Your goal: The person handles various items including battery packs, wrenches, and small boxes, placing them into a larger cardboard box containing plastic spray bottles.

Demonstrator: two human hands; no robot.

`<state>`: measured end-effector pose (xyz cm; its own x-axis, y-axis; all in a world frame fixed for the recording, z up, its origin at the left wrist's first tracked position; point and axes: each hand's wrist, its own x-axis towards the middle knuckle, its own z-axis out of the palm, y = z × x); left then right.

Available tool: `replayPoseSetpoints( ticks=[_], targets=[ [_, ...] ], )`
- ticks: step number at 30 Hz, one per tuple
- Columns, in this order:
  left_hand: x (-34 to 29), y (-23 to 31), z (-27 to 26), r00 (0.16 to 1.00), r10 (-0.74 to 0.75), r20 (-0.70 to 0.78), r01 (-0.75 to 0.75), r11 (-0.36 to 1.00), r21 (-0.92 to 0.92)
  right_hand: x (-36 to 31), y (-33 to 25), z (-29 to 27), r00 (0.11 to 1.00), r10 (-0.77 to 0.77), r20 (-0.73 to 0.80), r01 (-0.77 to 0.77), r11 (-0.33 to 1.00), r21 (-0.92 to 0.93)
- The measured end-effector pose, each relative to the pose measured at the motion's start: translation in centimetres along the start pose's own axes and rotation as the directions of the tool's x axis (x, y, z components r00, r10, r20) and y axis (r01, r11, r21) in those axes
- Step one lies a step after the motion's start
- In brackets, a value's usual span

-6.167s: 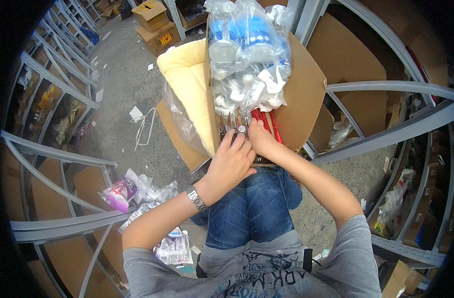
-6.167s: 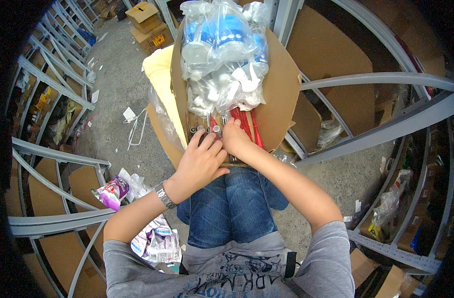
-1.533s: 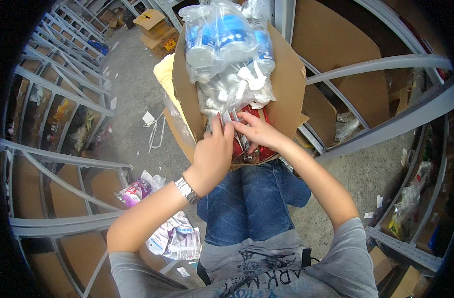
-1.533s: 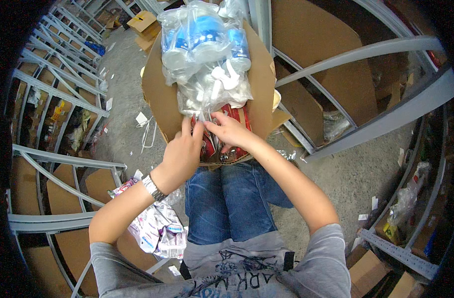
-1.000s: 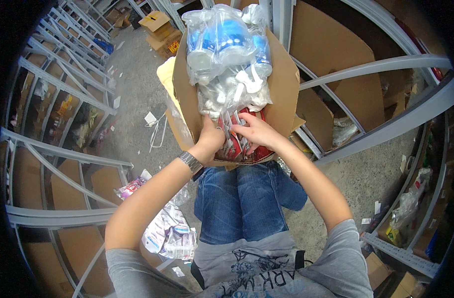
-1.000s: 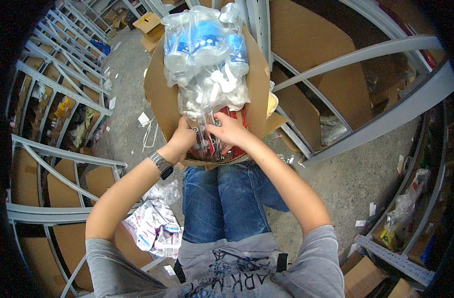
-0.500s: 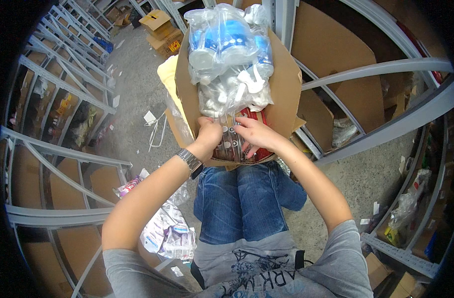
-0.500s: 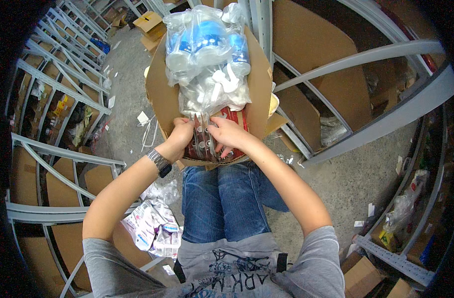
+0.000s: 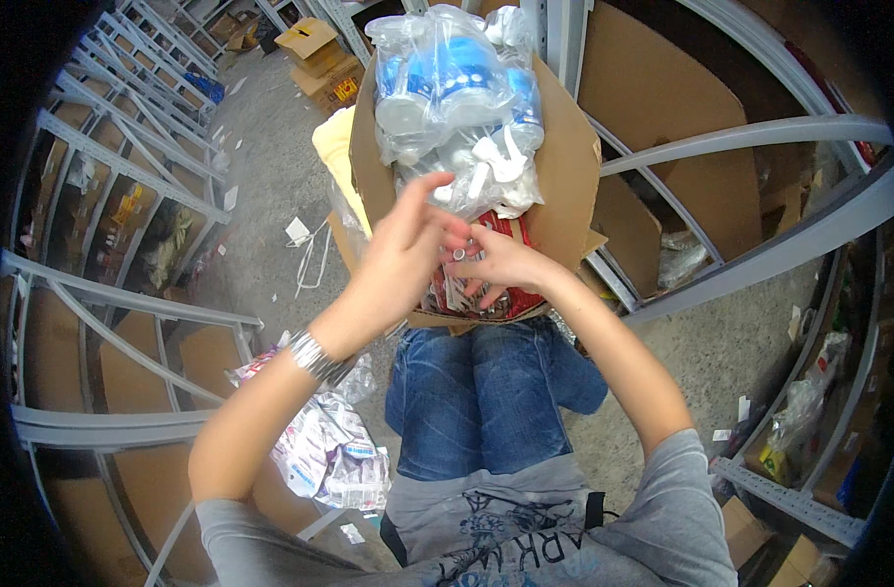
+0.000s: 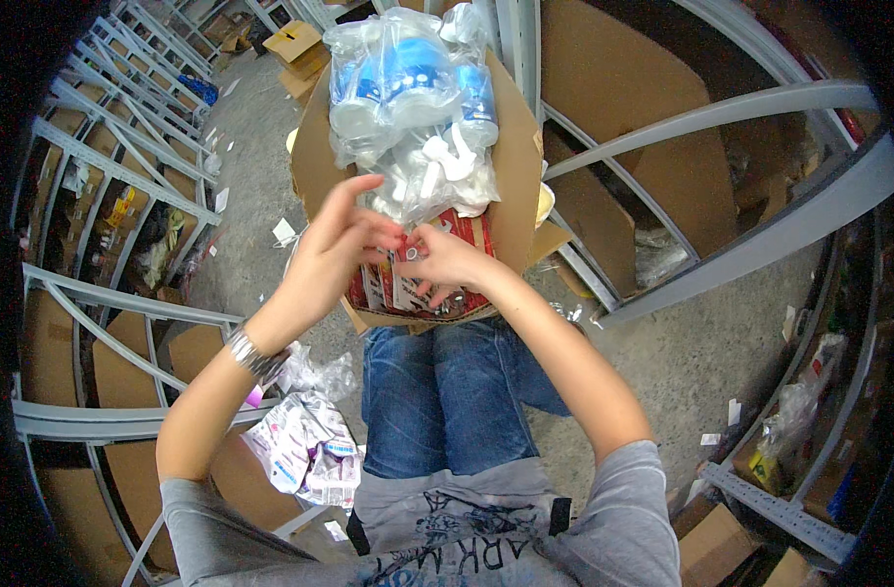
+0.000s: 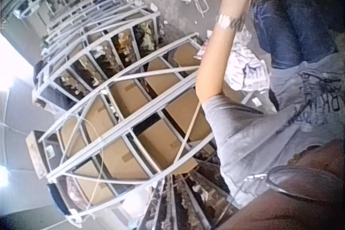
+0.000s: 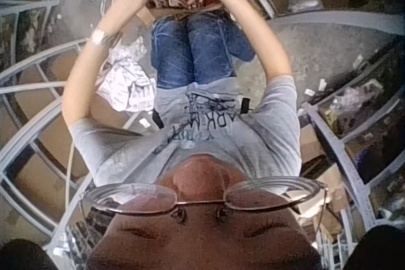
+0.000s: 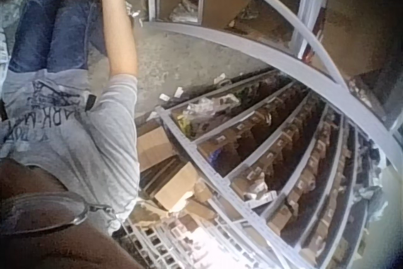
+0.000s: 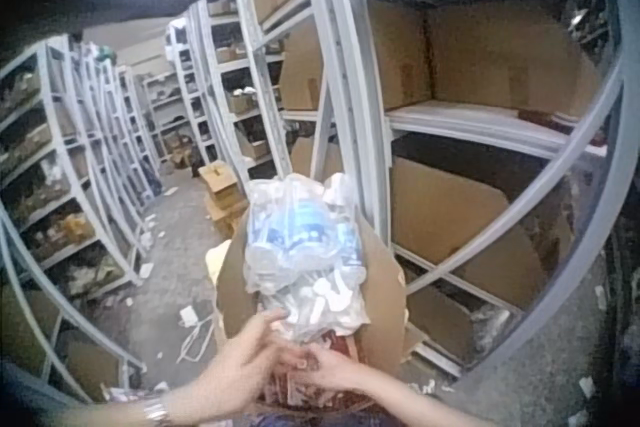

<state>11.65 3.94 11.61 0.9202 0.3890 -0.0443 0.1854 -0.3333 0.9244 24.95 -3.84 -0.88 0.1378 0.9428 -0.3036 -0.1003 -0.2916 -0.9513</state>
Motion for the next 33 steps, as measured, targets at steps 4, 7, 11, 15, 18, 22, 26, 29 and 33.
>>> replayPoseSetpoints(
  ticks=[4,7,11,15,18,22,26,29,33],
  targets=[
    [-3.4,2.2,-1.8,0.985,0.054,-0.165,-0.073,0.991,-0.11,-0.2,-0.7,0.5,0.999,0.027,-0.027,-0.029,0.995,-0.093],
    [-4.4,1.1,-2.6,0.959,0.07,-0.274,-0.11,0.985,-0.13,0.2,-0.6,0.9,0.995,-0.019,-0.095,-0.008,0.962,-0.273],
    [-4.9,-0.6,-3.5,0.933,0.09,-0.348,-0.133,0.986,-0.102,-0.3,0.4,-0.2,0.992,-0.112,-0.061,0.093,0.961,-0.26],
    [-4.5,-2.1,-3.8,0.888,0.076,-0.453,-0.148,0.981,-0.126,-0.3,1.1,-0.5,0.992,-0.103,-0.08,0.086,0.977,-0.194],
    [-4.5,-3.0,-4.5,0.868,0.101,-0.485,-0.151,0.986,-0.065,-0.2,1.2,-0.4,0.995,-0.081,-0.066,0.07,0.986,-0.152],
    [-3.6,-3.2,-5.3,0.84,0.145,-0.522,-0.056,0.982,0.183,-0.5,1.1,-0.1,0.99,-0.108,-0.095,0.091,0.981,-0.169],
    [1.9,-1.4,-6.4,0.874,-0.013,-0.486,0.095,0.985,0.145,-0.7,0.6,1.2,0.977,-0.161,-0.14,0.127,0.966,-0.227],
    [5.8,0.6,-8.3,0.915,-0.291,-0.281,0.315,0.948,0.041,0.2,1.3,1.9,0.93,-0.317,-0.185,0.224,0.89,-0.397],
    [6.6,2.1,-9.0,0.889,-0.452,-0.071,0.458,0.883,0.108,0.1,1.1,2.4,0.923,-0.322,-0.212,0.195,0.863,-0.465]
  ],
)
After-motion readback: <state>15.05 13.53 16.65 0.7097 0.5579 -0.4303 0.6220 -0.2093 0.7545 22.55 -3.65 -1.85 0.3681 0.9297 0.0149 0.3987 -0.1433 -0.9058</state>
